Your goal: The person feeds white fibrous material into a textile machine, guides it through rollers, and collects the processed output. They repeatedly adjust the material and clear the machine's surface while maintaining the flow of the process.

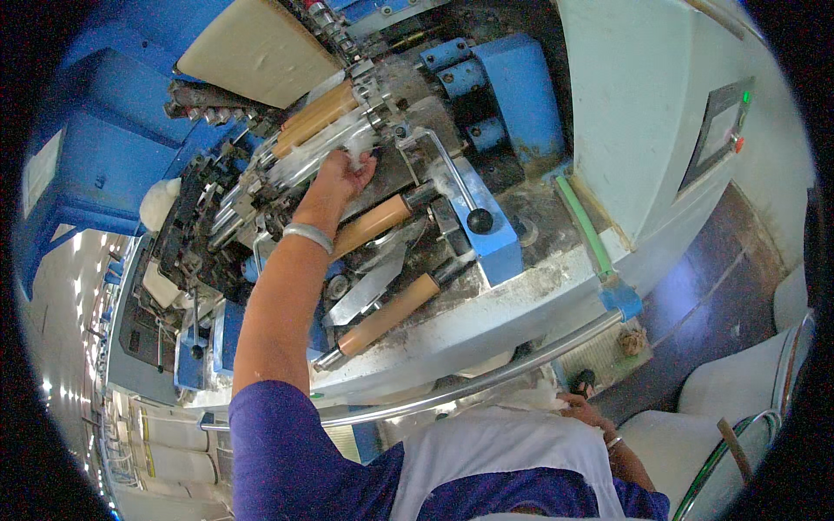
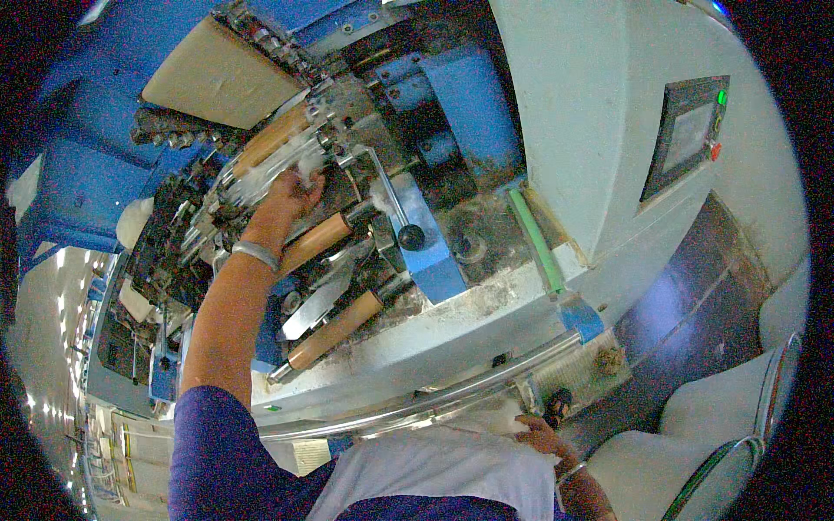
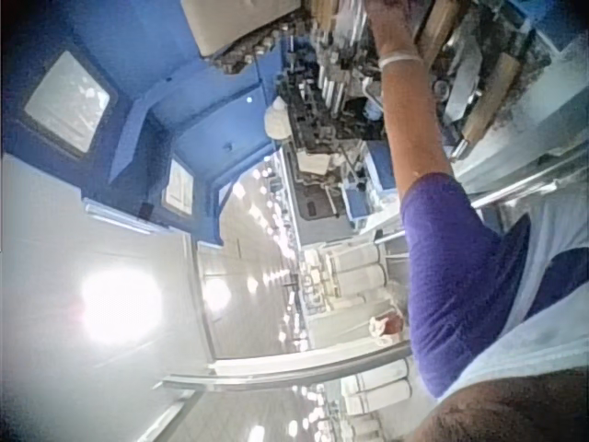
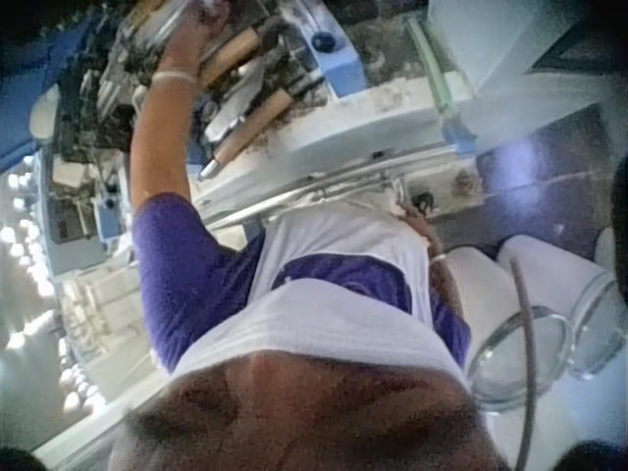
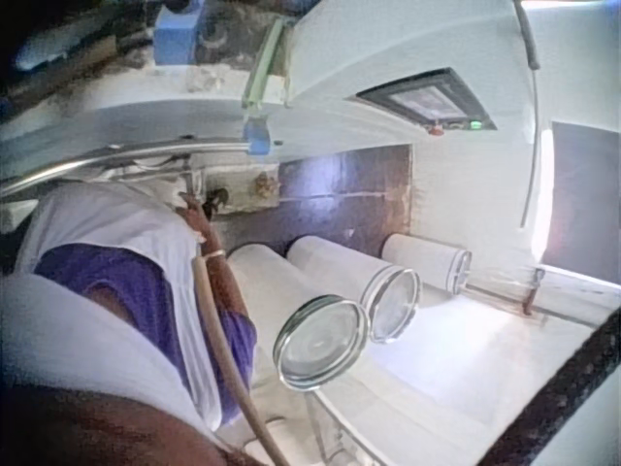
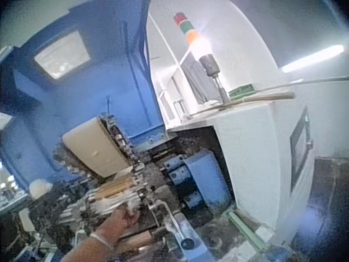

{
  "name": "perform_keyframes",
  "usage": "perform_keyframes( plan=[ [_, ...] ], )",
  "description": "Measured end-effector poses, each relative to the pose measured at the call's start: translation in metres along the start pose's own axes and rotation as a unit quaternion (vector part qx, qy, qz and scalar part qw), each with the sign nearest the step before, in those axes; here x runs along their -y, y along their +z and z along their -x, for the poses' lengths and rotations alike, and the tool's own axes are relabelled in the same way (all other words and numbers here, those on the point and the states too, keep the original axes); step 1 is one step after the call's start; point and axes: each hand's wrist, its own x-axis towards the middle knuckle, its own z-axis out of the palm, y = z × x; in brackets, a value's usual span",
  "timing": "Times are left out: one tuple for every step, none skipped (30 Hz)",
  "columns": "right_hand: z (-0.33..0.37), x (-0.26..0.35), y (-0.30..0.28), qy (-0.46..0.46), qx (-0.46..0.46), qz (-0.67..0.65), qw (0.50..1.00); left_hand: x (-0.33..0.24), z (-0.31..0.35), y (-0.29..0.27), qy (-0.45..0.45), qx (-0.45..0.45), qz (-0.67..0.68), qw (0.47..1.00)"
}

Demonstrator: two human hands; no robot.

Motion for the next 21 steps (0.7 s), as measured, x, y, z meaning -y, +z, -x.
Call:
perform_keyframes(
  plan=[
    [0.004, 0.008, 0.0, 0.012, -0.005, -0.001, 1.0, -0.002, 0.006, 0.0, -0.02, 0.011, -0.049, 0.999],
    [0.004, 0.015, 0.0, 0.023, -0.001, -0.006, 1.0, -0.005, 0.014, 0.002, -0.029, -0.01, -0.104, 0.994],
    [0.001, 0.021, 0.001, -0.023, 0.029, 0.039, 0.999, -0.005, 0.024, 0.005, -0.026, 0.053, -0.216, 0.975],
    [-0.007, 0.023, 0.002, -0.07, 0.067, 0.079, 0.992, -0.003, 0.037, 0.007, -0.011, 0.103, -0.317, 0.943],
    [-0.017, 0.024, 0.002, -0.101, 0.095, 0.147, 0.979, 0.0, 0.054, 0.009, 0.03, 0.223, -0.421, 0.879],
    [-0.03, 0.02, 0.004, -0.075, 0.141, 0.282, 0.946, 0.006, 0.072, 0.013, 0.135, 0.246, -0.535, 0.797],
    [-0.049, 0.013, 0.009, -0.03, 0.175, 0.438, 0.881, 0.004, 0.088, 0.02, 0.226, 0.238, -0.613, 0.719],
    [-0.068, 0.005, 0.011, -0.027, 0.194, 0.579, 0.791, 0.002, 0.105, 0.029, 0.32, 0.247, -0.666, 0.627],
    [-0.083, -0.008, 0.017, -0.067, 0.218, 0.625, 0.747, 0.002, 0.129, 0.032, 0.404, 0.223, -0.682, 0.567],
    [-0.096, -0.021, 0.022, -0.147, 0.234, 0.662, 0.697, 0.006, 0.156, 0.033, 0.451, 0.184, -0.715, 0.501],
    [-0.107, -0.032, 0.024, -0.208, 0.257, 0.715, 0.616, 0.01, 0.184, 0.036, 0.469, 0.203, -0.705, 0.492],
    [-0.115, -0.039, 0.025, -0.215, 0.248, 0.675, 0.661, 0.019, 0.21, 0.039, 0.49, 0.217, -0.696, 0.478],
    [-0.121, -0.042, 0.023, -0.183, 0.259, 0.646, 0.695, 0.032, 0.233, 0.046, 0.493, 0.297, -0.658, 0.485],
    [-0.122, -0.042, 0.021, -0.159, 0.264, 0.621, 0.721, 0.035, 0.245, 0.049, 0.517, 0.386, -0.605, 0.467],
    [-0.12, -0.037, 0.016, -0.134, 0.265, 0.594, 0.748, 0.039, 0.256, 0.05, 0.508, 0.409, -0.59, 0.476],
    [-0.117, -0.027, 0.011, -0.112, 0.263, 0.568, 0.772, 0.038, 0.259, 0.049, 0.487, 0.441, -0.589, 0.471],
    [-0.11, -0.014, 0.007, -0.09, 0.257, 0.532, 0.801, 0.038, 0.259, 0.046, 0.474, 0.474, -0.581, 0.462],
    [-0.102, 0.002, 0.003, -0.067, 0.247, 0.488, 0.834, 0.032, 0.253, 0.042, 0.448, 0.429, -0.574, 0.535],
    [-0.093, 0.017, 0.002, -0.051, 0.239, 0.442, 0.863, 0.02, 0.241, 0.036, 0.43, 0.382, -0.557, 0.6],
    [-0.083, 0.032, 0.0, -0.042, 0.234, 0.392, 0.889, 0.009, 0.229, 0.029, 0.408, 0.332, -0.536, 0.661],
    [-0.075, 0.043, 0.001, -0.041, 0.231, 0.353, 0.905, -0.001, 0.22, 0.021, 0.423, 0.264, -0.554, 0.667]
  ],
)
